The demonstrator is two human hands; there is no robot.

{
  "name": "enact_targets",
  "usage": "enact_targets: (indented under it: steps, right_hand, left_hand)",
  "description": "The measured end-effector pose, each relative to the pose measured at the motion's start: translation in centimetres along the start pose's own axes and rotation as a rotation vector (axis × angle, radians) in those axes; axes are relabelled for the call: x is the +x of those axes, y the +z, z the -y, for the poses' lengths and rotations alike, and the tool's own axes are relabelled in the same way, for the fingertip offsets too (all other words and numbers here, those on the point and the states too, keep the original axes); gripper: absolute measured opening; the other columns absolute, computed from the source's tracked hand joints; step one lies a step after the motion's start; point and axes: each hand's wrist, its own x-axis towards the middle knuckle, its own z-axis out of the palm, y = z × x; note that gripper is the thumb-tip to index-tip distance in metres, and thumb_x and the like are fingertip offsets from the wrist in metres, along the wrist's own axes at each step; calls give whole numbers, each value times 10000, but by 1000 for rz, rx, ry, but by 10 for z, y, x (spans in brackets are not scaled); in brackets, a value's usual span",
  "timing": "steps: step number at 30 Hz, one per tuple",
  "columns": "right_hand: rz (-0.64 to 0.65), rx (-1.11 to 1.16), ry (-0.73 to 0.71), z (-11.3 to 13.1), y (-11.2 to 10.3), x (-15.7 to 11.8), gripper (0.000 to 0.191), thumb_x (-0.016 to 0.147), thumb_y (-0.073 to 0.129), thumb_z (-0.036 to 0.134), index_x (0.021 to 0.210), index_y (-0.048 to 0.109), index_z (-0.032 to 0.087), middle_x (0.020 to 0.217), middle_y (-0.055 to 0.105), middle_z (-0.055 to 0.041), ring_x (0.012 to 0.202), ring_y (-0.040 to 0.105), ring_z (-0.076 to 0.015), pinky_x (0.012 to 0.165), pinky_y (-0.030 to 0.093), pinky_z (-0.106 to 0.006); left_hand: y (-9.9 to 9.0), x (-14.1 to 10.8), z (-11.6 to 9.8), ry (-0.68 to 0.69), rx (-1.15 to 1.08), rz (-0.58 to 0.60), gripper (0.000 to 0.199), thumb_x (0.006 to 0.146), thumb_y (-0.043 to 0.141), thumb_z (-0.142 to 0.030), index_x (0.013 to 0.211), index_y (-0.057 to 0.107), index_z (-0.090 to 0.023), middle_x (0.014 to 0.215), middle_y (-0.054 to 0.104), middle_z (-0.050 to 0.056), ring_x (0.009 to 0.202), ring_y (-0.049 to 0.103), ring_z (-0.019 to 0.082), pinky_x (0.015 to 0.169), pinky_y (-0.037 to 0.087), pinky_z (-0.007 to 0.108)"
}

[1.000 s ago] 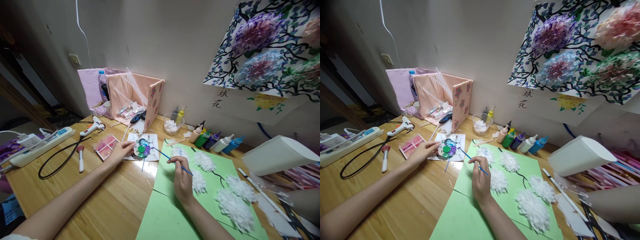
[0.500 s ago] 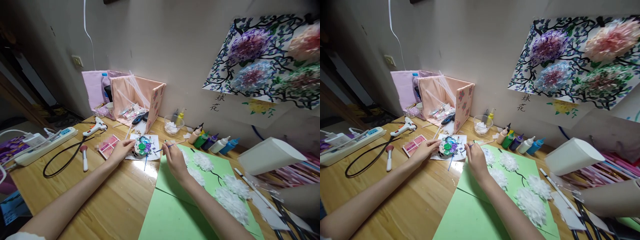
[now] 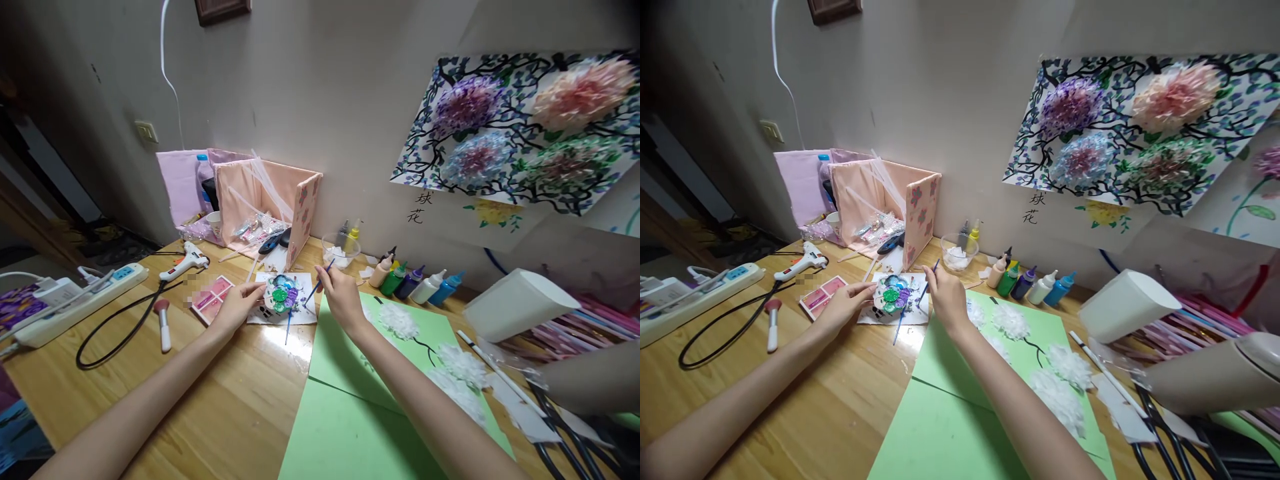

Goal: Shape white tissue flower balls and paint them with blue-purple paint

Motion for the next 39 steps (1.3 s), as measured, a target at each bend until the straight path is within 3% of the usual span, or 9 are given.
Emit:
enact_targets:
  steps: [3, 12, 17, 24, 31, 36, 39]
  right_hand:
    - [-8, -31, -40, 0, -5, -5, 380, 917, 278, 420, 695, 490, 196, 625, 614, -23, 582, 588, -152, 571, 367, -223]
    - [146, -221, -240, 3, -10, -13, 220, 915, 268, 259, 810, 450, 193, 614, 543, -5, 565, 542, -163, 510, 340, -245]
    - [278, -119, -196, 4, -16, -7, 302, 915, 319, 311, 711, 510, 197, 599, 589, 1, 574, 565, -140, 541, 363, -227]
    - [97, 35, 81, -8, -10, -2, 400, 862, 433, 414, 591, 607, 178, 520, 642, -25, 506, 589, -149, 538, 403, -238]
    - [5, 60, 33, -5, -19, -9, 430, 848, 444, 451, 562, 623, 184, 610, 681, -42, 573, 628, -170, 557, 418, -256]
    - [40, 55, -10, -6, -15, -14, 434, 856, 431, 451, 566, 608, 180, 608, 675, -43, 575, 627, -174, 563, 425, -263]
    - [-31, 117, -46, -4, -18, -18, 408, 875, 412, 416, 603, 601, 177, 627, 659, -37, 582, 614, -163, 573, 427, -259]
  left_hand:
    - [0, 0, 1, 2, 0, 0, 473, 517, 724, -463, 857, 697, -135, 888, 698, 81, 838, 618, 214, 784, 479, 326]
    - [2, 0, 1, -37, -8, -5, 503, 489, 735, -467, 850, 692, -119, 893, 695, 91, 829, 620, 203, 801, 468, 317]
    - [0, 2, 5, -19, -3, 13, 473, 539, 722, -449, 883, 688, -127, 942, 687, 85, 842, 615, 196, 808, 468, 314]
    - [1, 3, 6, -23, 19, 4, 480, 527, 725, -455, 879, 690, -130, 930, 691, 83, 832, 620, 207, 802, 474, 329]
    - [2, 2, 5, -41, 8, -4, 454, 526, 727, -441, 857, 689, -132, 870, 703, 63, 798, 624, 185, 801, 473, 311]
    - [3, 1, 4, -52, 3, -17, 461, 502, 737, -444, 837, 691, -131, 858, 703, 65, 794, 625, 190, 793, 474, 313]
    - [4, 0, 3, -50, 8, -5, 484, 499, 731, -459, 842, 687, -122, 880, 698, 78, 815, 625, 197, 793, 473, 311]
